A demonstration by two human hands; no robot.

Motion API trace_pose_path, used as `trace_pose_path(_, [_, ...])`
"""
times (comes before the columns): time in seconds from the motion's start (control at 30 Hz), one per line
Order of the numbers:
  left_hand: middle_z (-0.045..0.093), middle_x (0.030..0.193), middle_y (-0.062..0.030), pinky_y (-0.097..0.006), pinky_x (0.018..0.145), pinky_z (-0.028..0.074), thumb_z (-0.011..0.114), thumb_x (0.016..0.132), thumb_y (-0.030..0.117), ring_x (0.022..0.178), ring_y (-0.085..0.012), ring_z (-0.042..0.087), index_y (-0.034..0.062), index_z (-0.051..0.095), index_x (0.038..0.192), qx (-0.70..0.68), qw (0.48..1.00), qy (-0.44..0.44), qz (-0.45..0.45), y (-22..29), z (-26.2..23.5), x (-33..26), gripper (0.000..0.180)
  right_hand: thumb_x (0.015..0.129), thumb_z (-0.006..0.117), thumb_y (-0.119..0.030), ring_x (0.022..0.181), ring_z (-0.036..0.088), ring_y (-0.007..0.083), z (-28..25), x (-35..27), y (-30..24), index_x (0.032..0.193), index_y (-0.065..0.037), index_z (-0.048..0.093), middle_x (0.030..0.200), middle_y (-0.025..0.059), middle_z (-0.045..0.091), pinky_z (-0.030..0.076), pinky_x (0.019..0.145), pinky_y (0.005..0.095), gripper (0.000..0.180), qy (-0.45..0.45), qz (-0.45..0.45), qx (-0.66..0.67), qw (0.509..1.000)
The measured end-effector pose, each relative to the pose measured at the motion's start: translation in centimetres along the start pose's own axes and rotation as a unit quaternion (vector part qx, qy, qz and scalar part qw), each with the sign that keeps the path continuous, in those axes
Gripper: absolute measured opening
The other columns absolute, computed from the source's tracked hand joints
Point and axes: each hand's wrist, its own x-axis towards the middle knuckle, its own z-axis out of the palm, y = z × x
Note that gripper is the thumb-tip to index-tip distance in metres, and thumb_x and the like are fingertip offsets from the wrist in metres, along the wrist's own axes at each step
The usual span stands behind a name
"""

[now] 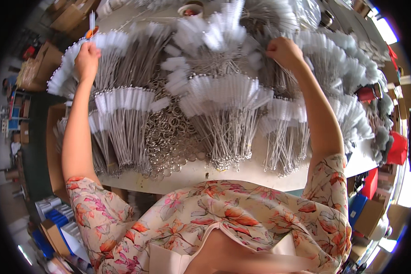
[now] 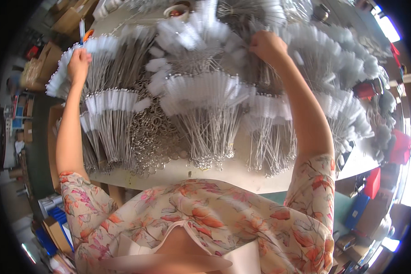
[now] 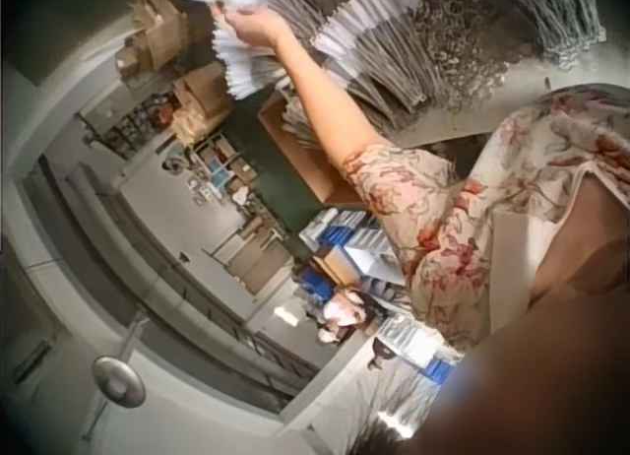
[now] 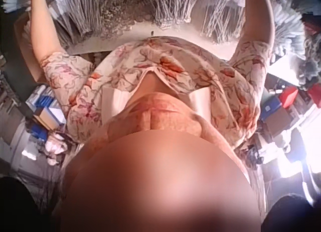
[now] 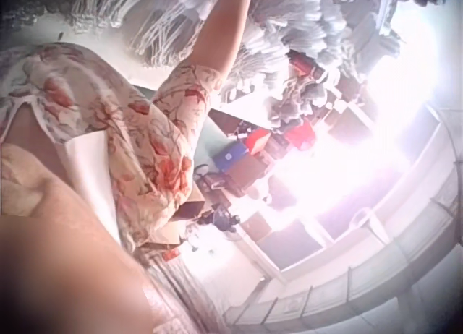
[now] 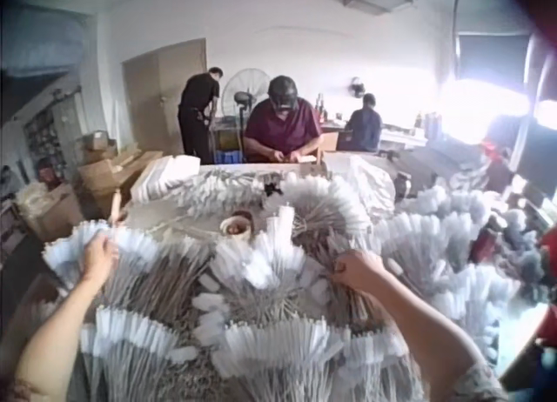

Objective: Assembling small white brushes onto metal rings and organizing them.

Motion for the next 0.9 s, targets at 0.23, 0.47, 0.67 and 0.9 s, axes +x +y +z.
trace_pose_path(0.23, [0.064, 0.077, -0.0129, -0.033, 0.069, 0.047, 0.064, 0.075, 0.036, 0.073, -0.0242, 0.062, 0.0050, 0.065, 0.083, 0.058, 0.957, -0.282, 0.037, 6.3, 7.1, -1.4, 0.032, 0.063, 0.070, -0.034, 0.070, 0.063, 0.0221, 0.6, 1.1, 3.0, 0.075, -0.012, 0.069, 0.073, 0.0079, 0.066, 0.049, 0.068, 0.0344, 0.025, 0.063, 0.047, 0.159, 0.984])
trace_pose_path(0.47, [0.062, 0.068, -0.0109, -0.032, 0.059, 0.044, 0.063, 0.074, 0.016, 0.064, -0.0196, 0.060, 0.0030, 0.062, 0.073, 0.043, 0.946, -0.291, 0.134, 1.8, 9.4, -2.8, 0.013, 0.093, 0.038, -0.024, 0.058, 0.051, 0.0135, -5.7, -1.8, 9.1, 0.085, -0.002, 0.056, 0.068, 0.0034, 0.052, 0.045, 0.056, 0.0233, 0.029, 0.240, -0.003, 0.496, 0.834])
trace_pose_path(0.67, [0.063, 0.066, -0.0086, -0.029, 0.060, 0.044, 0.060, 0.075, 0.010, 0.062, -0.0163, 0.059, 0.0010, 0.059, 0.072, 0.019, 0.946, -0.317, 0.070, 4.3, 9.1, -3.4, 0.010, 0.076, 0.062, -0.033, 0.060, 0.058, 0.0161, -5.7, -6.0, 15.9, 0.082, -0.007, 0.065, 0.064, 0.0047, 0.061, 0.047, 0.058, 0.0306, 0.027, 0.312, -0.131, 0.090, 0.937])
trace_pose_path(0.9, [0.064, 0.067, -0.0064, -0.027, 0.061, 0.044, 0.059, 0.078, 0.014, 0.064, -0.0143, 0.059, 0.0014, 0.060, 0.076, -0.013, 0.970, -0.237, 0.044, 3.2, 7.7, -1.9, 0.013, 0.065, 0.066, -0.035, 0.073, 0.063, 0.0262, -3.1, -7.2, 14.1, 0.082, -0.012, 0.069, 0.077, 0.0116, 0.065, 0.049, 0.068, 0.0357, 0.028, -0.011, 0.097, 0.006, 0.995])
